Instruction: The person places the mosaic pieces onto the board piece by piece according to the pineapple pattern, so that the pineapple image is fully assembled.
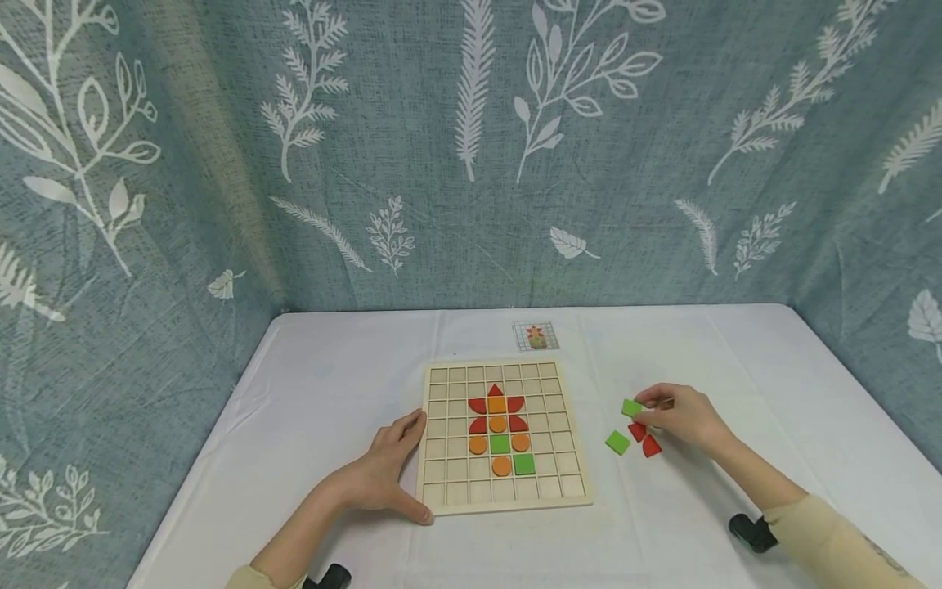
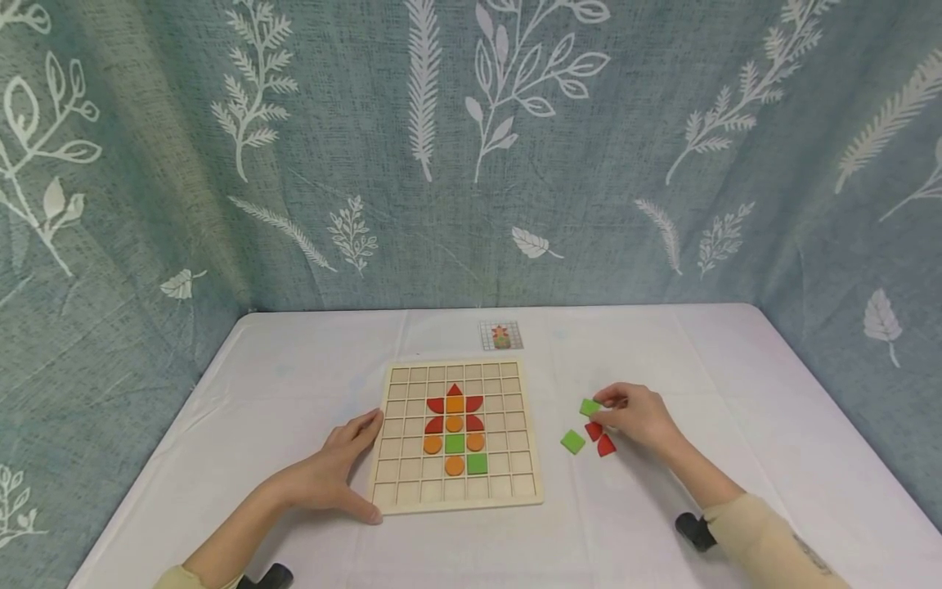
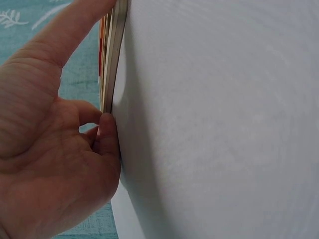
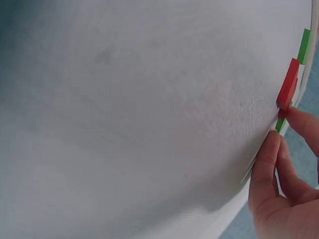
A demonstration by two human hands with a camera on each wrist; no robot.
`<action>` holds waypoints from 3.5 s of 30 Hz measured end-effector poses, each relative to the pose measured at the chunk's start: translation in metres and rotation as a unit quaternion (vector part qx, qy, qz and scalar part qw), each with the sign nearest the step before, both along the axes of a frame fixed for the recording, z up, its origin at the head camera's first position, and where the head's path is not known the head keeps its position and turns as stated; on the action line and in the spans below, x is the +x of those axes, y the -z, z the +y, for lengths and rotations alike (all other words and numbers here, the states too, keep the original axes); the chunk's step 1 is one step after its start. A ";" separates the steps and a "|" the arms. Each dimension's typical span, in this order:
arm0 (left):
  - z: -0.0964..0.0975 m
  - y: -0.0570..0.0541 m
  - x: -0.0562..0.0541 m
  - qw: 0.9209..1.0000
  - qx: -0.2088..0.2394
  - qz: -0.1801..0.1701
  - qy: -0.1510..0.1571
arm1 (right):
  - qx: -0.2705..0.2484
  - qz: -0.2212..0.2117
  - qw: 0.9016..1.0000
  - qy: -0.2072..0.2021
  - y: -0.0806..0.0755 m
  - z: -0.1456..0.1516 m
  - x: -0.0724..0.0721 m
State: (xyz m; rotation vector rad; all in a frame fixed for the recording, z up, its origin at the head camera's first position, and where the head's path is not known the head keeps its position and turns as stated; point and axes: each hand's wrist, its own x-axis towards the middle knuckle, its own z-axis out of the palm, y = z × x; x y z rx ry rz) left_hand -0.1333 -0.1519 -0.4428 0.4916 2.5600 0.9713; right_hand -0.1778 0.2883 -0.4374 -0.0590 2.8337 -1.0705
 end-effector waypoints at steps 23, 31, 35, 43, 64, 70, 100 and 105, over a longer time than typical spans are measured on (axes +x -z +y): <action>-0.001 0.000 0.000 1.000 0.003 0.001 0.007 | -0.096 -0.028 0.995 0.011 0.000 -0.016 -0.003; -0.002 0.001 0.000 1.000 0.001 0.001 0.004 | -0.169 -0.046 0.985 -0.010 -0.004 -0.043 0.004; -0.002 0.001 0.001 1.000 0.002 0.001 0.000 | -0.190 -0.056 0.980 -0.029 -0.004 -0.060 0.006; 0.000 0.001 0.000 1.000 0.006 0.003 0.003 | -0.227 -0.073 0.967 -0.084 -0.004 -0.096 0.012; -0.001 -0.001 0.000 1.000 0.002 0.003 0.008 | -0.062 0.067 0.953 -0.290 0.003 -0.164 0.016; -0.001 -0.002 0.001 1.000 0.003 0.003 0.009 | -0.035 0.095 0.945 -0.311 0.003 -0.173 0.018; 0.000 0.002 0.000 1.000 -0.001 -0.002 0.007 | -0.192 -0.029 0.963 -0.185 -0.003 -0.127 0.020; 0.000 0.003 0.000 1.000 0.005 -0.002 0.010 | -0.181 -0.034 0.970 -0.158 -0.004 -0.104 0.021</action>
